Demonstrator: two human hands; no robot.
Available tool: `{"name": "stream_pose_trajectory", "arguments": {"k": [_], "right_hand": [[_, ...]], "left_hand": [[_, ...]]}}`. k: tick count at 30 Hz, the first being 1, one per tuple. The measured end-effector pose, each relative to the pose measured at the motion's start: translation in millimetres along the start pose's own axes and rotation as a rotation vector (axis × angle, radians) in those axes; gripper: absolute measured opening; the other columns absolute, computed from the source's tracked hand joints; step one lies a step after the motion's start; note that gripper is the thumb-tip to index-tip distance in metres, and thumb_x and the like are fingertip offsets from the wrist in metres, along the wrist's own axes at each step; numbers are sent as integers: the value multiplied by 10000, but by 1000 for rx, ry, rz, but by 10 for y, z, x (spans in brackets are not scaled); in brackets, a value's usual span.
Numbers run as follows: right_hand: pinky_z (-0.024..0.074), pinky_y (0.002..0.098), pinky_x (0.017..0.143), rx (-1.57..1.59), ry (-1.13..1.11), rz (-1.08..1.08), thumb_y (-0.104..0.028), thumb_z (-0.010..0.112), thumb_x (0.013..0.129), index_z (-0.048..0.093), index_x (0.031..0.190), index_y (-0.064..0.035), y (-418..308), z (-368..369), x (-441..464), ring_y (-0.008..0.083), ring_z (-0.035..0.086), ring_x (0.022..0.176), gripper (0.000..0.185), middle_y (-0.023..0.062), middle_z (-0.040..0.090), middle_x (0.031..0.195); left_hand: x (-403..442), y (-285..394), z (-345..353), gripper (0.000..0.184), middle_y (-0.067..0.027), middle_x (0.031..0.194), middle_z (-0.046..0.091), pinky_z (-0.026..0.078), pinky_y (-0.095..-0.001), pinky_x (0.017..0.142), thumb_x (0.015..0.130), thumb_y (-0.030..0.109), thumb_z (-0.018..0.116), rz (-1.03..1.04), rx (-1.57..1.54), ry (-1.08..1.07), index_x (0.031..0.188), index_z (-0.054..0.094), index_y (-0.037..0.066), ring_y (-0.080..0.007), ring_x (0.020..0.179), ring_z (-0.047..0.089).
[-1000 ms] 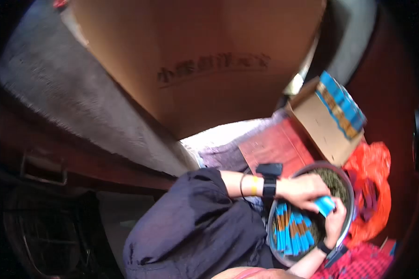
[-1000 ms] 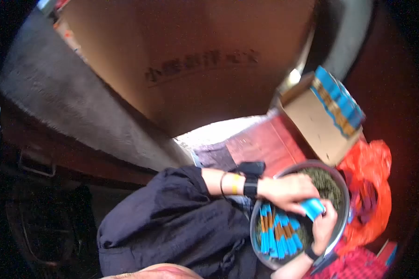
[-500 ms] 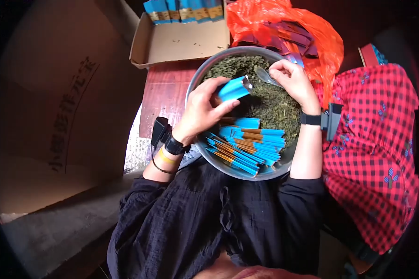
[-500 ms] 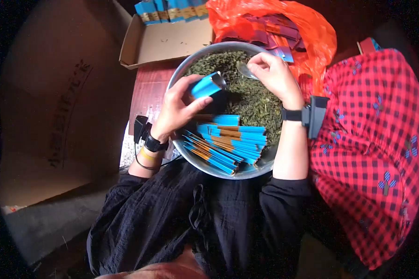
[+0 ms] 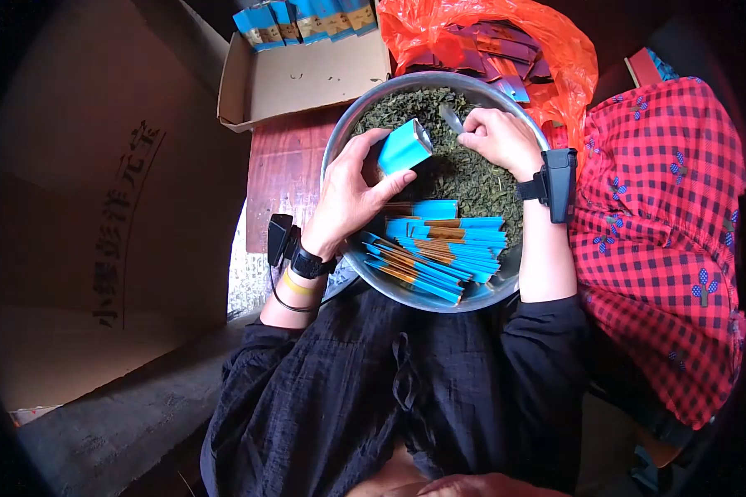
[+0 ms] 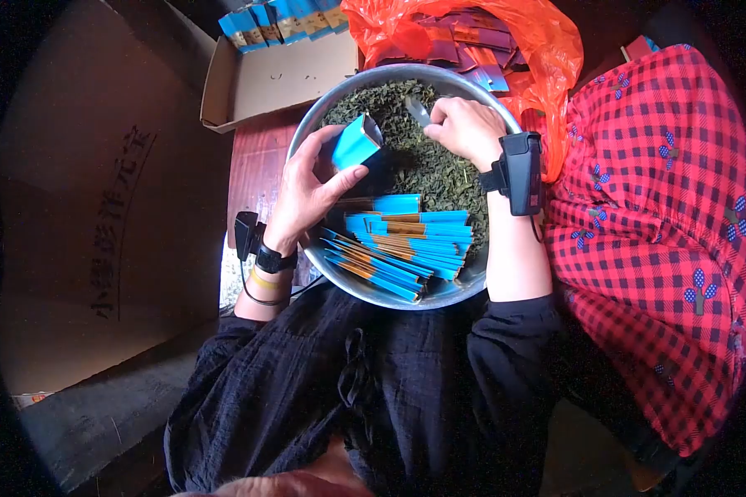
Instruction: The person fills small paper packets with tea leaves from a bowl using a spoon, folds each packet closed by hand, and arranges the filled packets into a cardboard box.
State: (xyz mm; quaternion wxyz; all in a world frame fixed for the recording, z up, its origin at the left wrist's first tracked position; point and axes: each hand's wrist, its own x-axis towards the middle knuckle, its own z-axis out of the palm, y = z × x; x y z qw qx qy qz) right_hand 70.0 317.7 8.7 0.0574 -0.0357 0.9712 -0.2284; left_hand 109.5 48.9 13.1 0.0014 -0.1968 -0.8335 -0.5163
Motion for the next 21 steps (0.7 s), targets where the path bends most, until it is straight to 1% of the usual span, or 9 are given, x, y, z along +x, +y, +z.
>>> {"name": "stream_pose_trajectory", "arguments": {"k": [3,4,8,11,13,17,18,19,21], "right_hand": [[510,446,733,-15,-7,76,-398,703,792,711,892,-134,-44,-70,4,294,689,841,283,87,715,852],[512,448,713,-34,12,63,-430,703,798,713,902,-134,8,-50,26,288,691,832,314,85,716,853],[513,450,706,-39,41,82,-444,704,799,710,927,-134,77,-52,32,292,689,819,336,78,716,847],[525,417,715,130,131,58,-390,705,826,702,976,-112,140,-4,70,270,696,822,316,85,716,854],[501,288,685,407,269,-116,-208,699,894,672,1052,-46,87,21,98,111,618,744,228,18,684,844],[495,238,729,588,239,-190,-203,696,918,670,1093,-42,-33,64,108,54,594,804,239,-9,688,909],[508,276,739,573,252,-210,-236,660,943,663,1114,-47,-47,107,123,117,640,803,255,41,706,915],[508,276,739,572,254,-206,-236,660,943,663,1114,-47,-51,113,123,117,640,803,255,41,706,915],[520,334,752,295,459,-284,-269,604,973,657,1122,-52,-71,106,115,227,681,833,269,113,706,938]], "left_hand": [[5,-35,12,608,-150,1123,645,521,-353,830,777,273,831,27,-2,8,1255,561,9,-259,973,644],[6,-45,17,609,-149,1124,645,521,-353,831,777,273,830,41,-1,14,1255,562,8,-259,973,644],[1,-11,6,608,-157,1129,647,522,-360,844,778,274,830,0,2,-7,1253,563,6,-268,991,647],[1,-27,11,607,-163,1119,651,521,-362,849,777,273,830,1,-13,4,1251,563,4,-272,993,648],[3,-4,-1,607,-171,1111,654,522,-362,851,776,269,832,-10,9,0,1250,564,1,-273,995,650],[8,7,2,604,-173,1106,654,522,-359,850,776,270,834,-51,-50,-13,1246,568,0,-267,990,650],[11,14,-2,602,-172,1102,654,522,-357,848,778,270,832,-49,-31,-10,1247,569,-1,-263,983,650],[14,16,-1,599,-170,1099,654,522,-354,846,781,269,831,-47,-13,-7,1247,570,-1,-260,976,650],[14,12,5,595,-166,1096,654,521,-348,841,784,263,830,-48,-37,-4,1249,569,-2,-251,970,649]]}}
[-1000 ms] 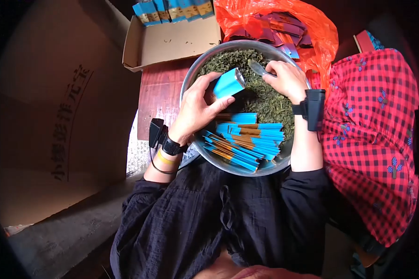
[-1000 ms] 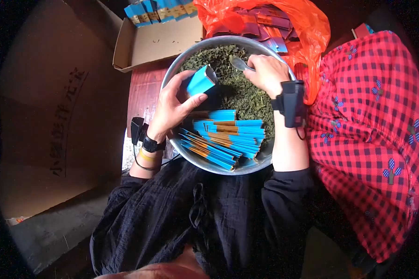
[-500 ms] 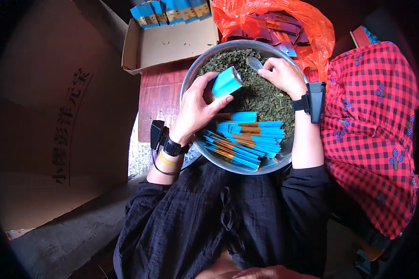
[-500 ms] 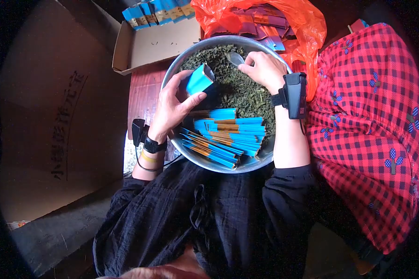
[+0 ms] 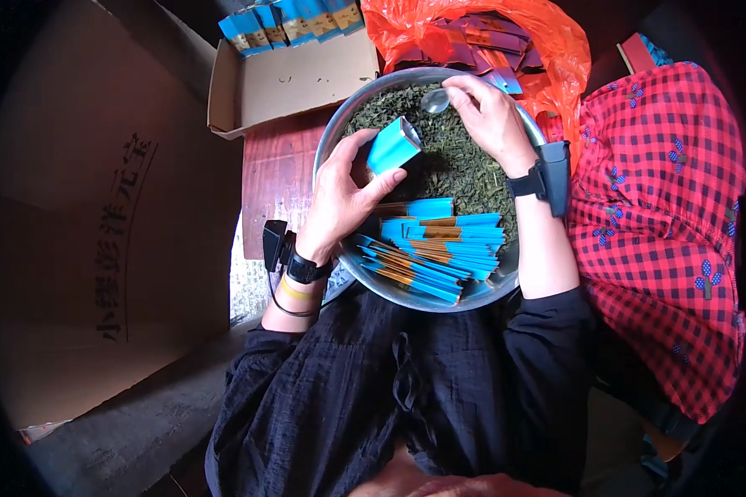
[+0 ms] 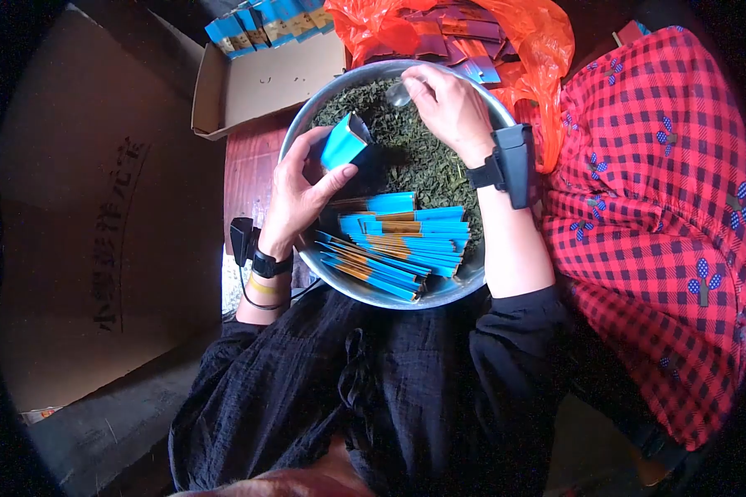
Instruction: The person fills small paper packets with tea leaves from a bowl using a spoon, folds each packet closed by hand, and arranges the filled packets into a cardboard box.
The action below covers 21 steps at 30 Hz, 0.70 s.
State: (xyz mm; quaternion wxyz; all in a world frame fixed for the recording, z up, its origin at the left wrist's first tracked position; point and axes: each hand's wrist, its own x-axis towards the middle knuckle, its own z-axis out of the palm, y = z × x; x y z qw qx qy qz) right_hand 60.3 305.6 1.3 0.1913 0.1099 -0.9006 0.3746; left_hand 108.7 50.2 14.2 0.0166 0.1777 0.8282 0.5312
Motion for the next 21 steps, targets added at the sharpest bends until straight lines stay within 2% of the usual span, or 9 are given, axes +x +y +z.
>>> {"name": "stream_pose_trajectory", "arguments": {"k": [1,4,5,6,7,12,14,16,21], "right_hand": [[519,388,781,-14,48,14,-262,556,985,656,1097,-53,-23,-3,-2,317,677,895,257,160,689,959],[516,396,785,-146,-12,-76,-232,562,971,655,1064,-52,-19,17,16,314,675,904,223,151,692,948],[512,401,792,-96,-111,-16,-219,559,964,656,1037,-48,-56,48,-11,317,669,912,210,152,692,938],[517,380,768,-86,-110,-61,-217,553,967,663,1031,-48,-86,72,-31,288,678,872,212,143,691,913],[517,367,759,-5,-175,-8,-213,553,966,665,1026,-42,-121,54,-34,263,677,847,213,130,691,896],[510,314,718,135,-345,83,-216,548,976,669,1013,-20,-96,52,-30,161,656,780,234,78,680,832],[498,279,690,269,-389,254,-225,529,997,666,999,-13,-98,50,-22,115,630,753,252,46,658,790],[479,245,658,335,-387,277,-221,500,1017,660,980,-22,-79,50,-10,82,596,716,258,20,621,749],[437,224,609,549,-110,330,-227,500,1012,643,926,-27,-205,-130,37,76,536,639,260,-7,556,684]], "left_hand": [[-2,1,-5,592,-162,1092,654,520,-342,837,787,258,828,-3,-23,6,1251,568,-3,-243,964,647],[-3,-29,-2,582,-153,1086,653,520,-329,826,793,239,825,9,22,7,1254,567,-5,-220,957,643],[-1,-21,-6,582,-153,1086,653,520,-329,826,793,239,825,9,21,3,1254,567,-5,-220,957,643],[1,-5,-13,589,-115,1075,647,511,-304,818,800,247,825,-19,-10,-5,1270,564,7,-179,951,625],[6,4,-12,596,-77,1065,640,502,-279,809,806,254,825,-48,-40,-13,1285,561,19,-138,945,607],[13,-56,1,598,-73,1068,637,499,-277,808,810,255,822,-9,-50,2,1288,555,15,-132,944,601],[14,-55,-7,597,-72,1068,636,499,-276,805,811,256,821,-27,-53,-9,1287,555,13,-130,940,601],[18,-46,-9,598,-71,1071,633,498,-274,803,811,259,821,-19,-31,-2,1288,554,15,-128,943,600],[15,-51,-8,601,-77,1070,638,500,-277,809,808,261,823,-48,-49,-6,1287,556,15,-132,947,603]]}}
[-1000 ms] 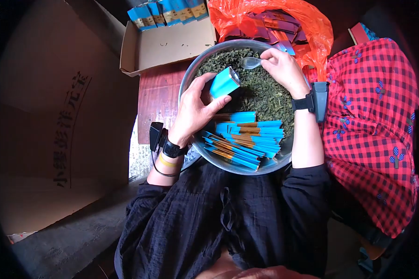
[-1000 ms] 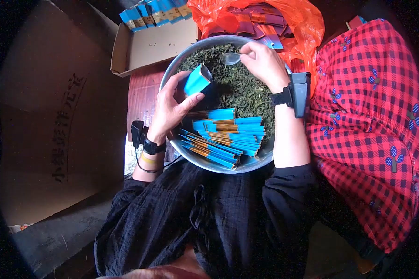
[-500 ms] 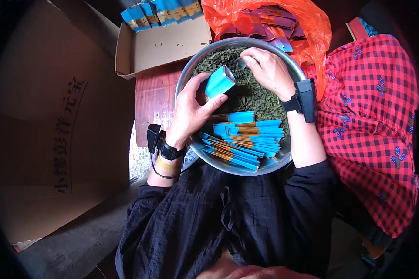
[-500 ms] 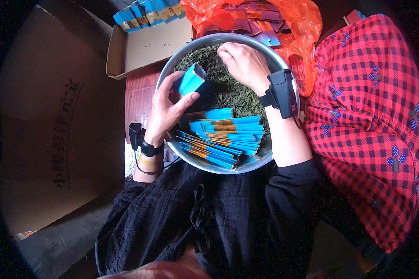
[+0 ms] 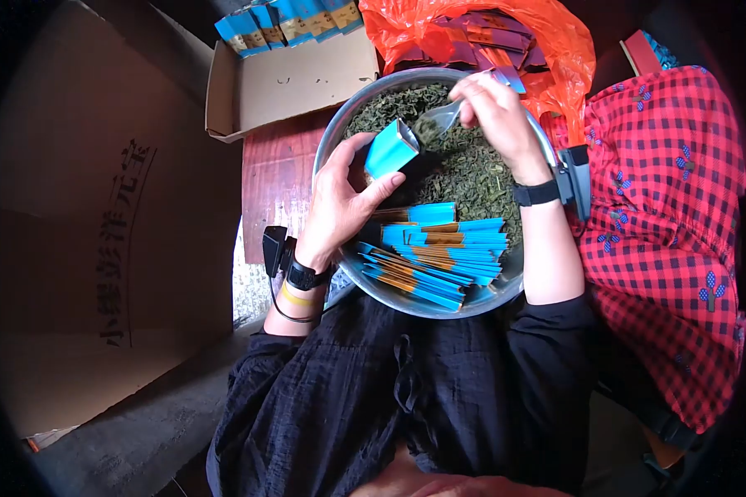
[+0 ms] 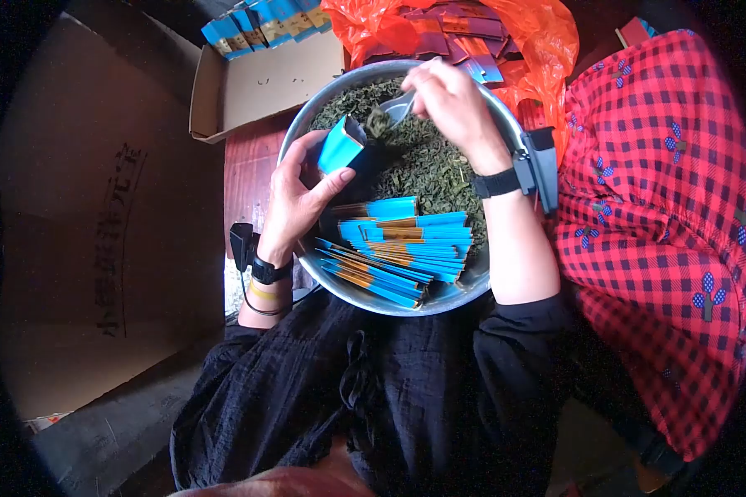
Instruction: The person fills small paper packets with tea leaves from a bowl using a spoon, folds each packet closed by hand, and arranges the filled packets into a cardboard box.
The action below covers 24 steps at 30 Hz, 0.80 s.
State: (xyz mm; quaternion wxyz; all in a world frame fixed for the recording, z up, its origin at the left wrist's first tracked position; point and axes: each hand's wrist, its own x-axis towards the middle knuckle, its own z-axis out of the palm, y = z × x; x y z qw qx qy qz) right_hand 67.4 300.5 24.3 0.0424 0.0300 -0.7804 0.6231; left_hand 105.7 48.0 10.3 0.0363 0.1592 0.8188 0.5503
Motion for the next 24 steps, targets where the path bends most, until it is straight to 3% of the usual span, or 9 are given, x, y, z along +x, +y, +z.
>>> {"name": "stream_pose_trajectory", "arguments": {"k": [2,4,7,9,12,16,20,22,24], "right_hand": [[423,220,606,72,65,-46,-256,499,1009,646,915,-27,-16,-43,3,74,526,628,288,-9,550,680],[438,227,628,36,100,-131,-247,496,1015,650,920,-20,-124,8,-49,73,529,640,290,-5,560,696],[467,235,666,-50,21,-290,-209,524,1011,651,947,-12,-194,171,-147,80,571,715,243,13,619,775],[492,307,664,-379,17,-615,-127,563,976,650,934,-11,-281,281,-209,157,632,729,151,76,662,808],[502,333,682,-535,8,-811,-103,584,953,655,928,-24,-422,321,-273,230,649,715,108,99,677,828],[502,337,669,-489,257,-643,-121,592,953,654,928,-29,-388,128,-233,233,648,711,114,101,673,819],[493,312,788,-627,111,-429,-120,607,936,644,922,-2,-490,-9,-233,213,645,878,125,100,656,890],[496,338,818,-299,114,-670,-89,614,875,658,935,-15,-606,33,-258,227,649,895,105,118,674,963],[487,346,871,194,-164,-503,-28,562,835,656,970,30,-1006,3,-655,232,642,942,174,134,664,1046]], "left_hand": [[-1,32,-3,602,-82,1077,641,502,-281,820,807,258,824,-15,20,2,1286,556,13,-138,958,606],[7,49,-1,588,-150,1080,655,520,-337,846,790,236,826,26,20,11,1260,564,-1,-222,983,643],[6,-1,5,584,-150,1070,659,523,-337,837,788,238,826,34,41,21,1254,566,2,-221,973,647],[6,24,8,585,-154,1068,661,524,-341,839,787,241,828,12,32,27,1252,566,2,-228,977,649],[7,52,-1,587,-158,1062,663,526,-344,833,784,243,829,-16,36,35,1251,566,3,-233,970,652],[8,-1,10,587,-148,1046,664,531,-331,797,785,245,829,63,79,54,1248,565,1,-215,923,648],[12,-16,9,581,-141,1040,663,531,-322,779,788,244,827,106,85,61,1244,566,-2,-204,903,644],[13,35,13,579,-143,1038,663,531,-325,775,788,249,828,45,51,56,1241,569,-2,-204,889,643],[43,15,17,579,-139,1028,663,529,-322,756,786,252,831,30,52,48,1237,573,-4,-189,849,634]]}}
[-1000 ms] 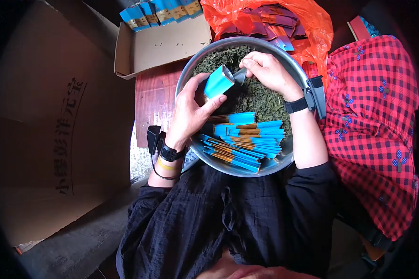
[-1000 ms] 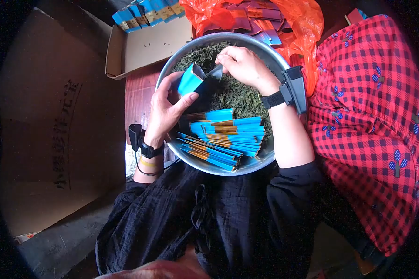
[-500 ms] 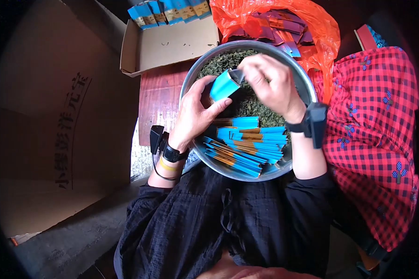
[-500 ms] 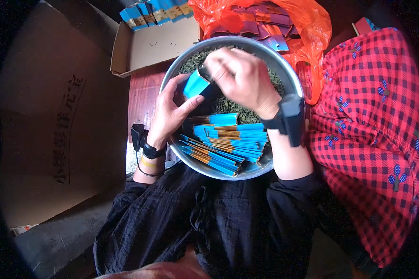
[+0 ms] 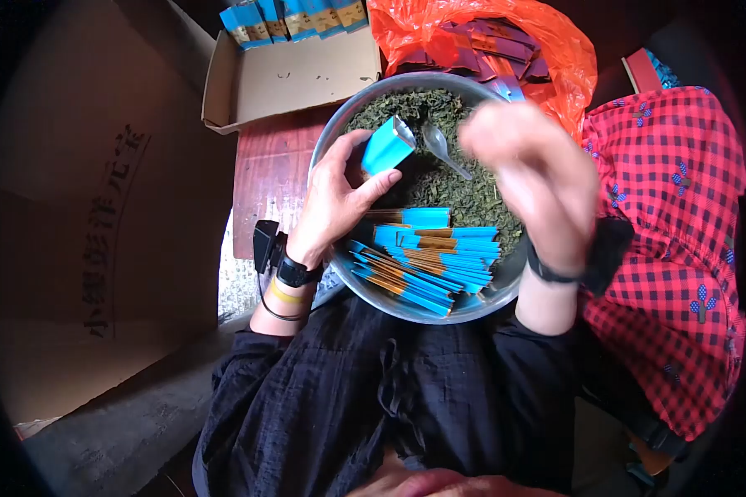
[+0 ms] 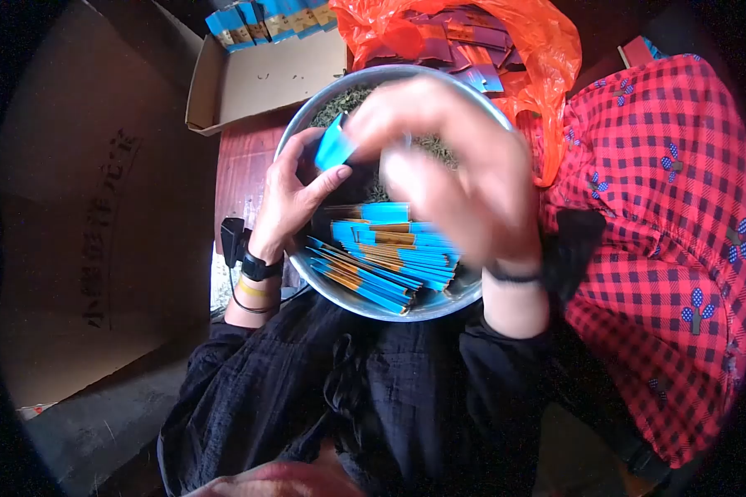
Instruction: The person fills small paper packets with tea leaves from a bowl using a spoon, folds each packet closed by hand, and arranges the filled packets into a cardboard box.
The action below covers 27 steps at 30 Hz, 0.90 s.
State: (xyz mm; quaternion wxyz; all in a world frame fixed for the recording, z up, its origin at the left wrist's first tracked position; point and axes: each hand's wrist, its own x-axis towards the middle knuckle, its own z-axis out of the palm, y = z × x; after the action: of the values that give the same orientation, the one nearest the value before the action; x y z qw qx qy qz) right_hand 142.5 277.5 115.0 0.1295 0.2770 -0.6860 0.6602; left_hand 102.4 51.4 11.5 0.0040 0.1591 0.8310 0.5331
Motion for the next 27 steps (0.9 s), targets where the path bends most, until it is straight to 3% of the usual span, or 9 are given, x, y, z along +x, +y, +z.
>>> {"name": "stream_pose_trajectory", "arguments": {"k": [1,4,6,7,8,9,12,27], "right_hand": [[472,329,761,306,-49,8,-45,557,806,628,887,15,-223,124,-65,230,632,795,123,139,641,920],[473,329,760,335,-37,23,-49,560,808,629,888,15,-493,450,-240,229,633,795,123,136,642,917],[475,329,759,369,-29,33,-52,564,809,630,890,14,-662,81,-557,228,634,795,124,134,643,915],[475,329,759,381,-26,44,-54,565,810,631,890,14,-713,-75,-714,227,634,795,124,133,643,914],[476,328,758,386,-27,53,-55,567,811,631,891,14,-513,594,-68,226,634,795,124,132,643,912],[477,328,757,378,-41,67,-57,569,811,632,892,13,-379,627,102,226,635,795,124,131,643,911],[479,328,756,365,-52,37,-62,574,814,633,894,13,-617,527,-68,224,636,796,125,128,644,907],[490,325,748,330,-122,46,-88,598,825,640,905,9,-487,657,140,214,642,797,132,112,648,889]], "left_hand": [[9,-22,-2,581,-138,1024,663,528,-320,751,785,255,832,-8,-13,-7,1235,573,-5,-183,837,631],[1,-52,0,584,-150,1029,670,526,-341,798,777,255,831,23,4,6,1228,574,-14,-212,900,648],[-1,-42,-9,578,-159,1015,675,522,-352,822,777,255,827,-16,-54,-6,1221,575,-18,-232,935,655],[-2,-60,-12,583,-164,1028,677,522,-352,828,777,262,829,11,-13,3,1221,574,-18,-232,941,656],[13,-99,-33,587,-165,1031,678,523,-350,829,777,265,831,36,-10,1,1223,574,-18,-229,942,655],[17,-116,9,591,-165,1034,680,524,-349,830,776,267,833,66,-24,7,1224,574,-18,-227,943,655],[-3,-30,-3,599,-168,1067,680,526,-350,842,777,261,834,16,-53,7,1236,571,-20,-236,962,658],[-13,-39,-54,619,-177,1029,676,530,-360,805,779,309,817,44,-71,-1,1242,563,-15,-253,916,667]]}}
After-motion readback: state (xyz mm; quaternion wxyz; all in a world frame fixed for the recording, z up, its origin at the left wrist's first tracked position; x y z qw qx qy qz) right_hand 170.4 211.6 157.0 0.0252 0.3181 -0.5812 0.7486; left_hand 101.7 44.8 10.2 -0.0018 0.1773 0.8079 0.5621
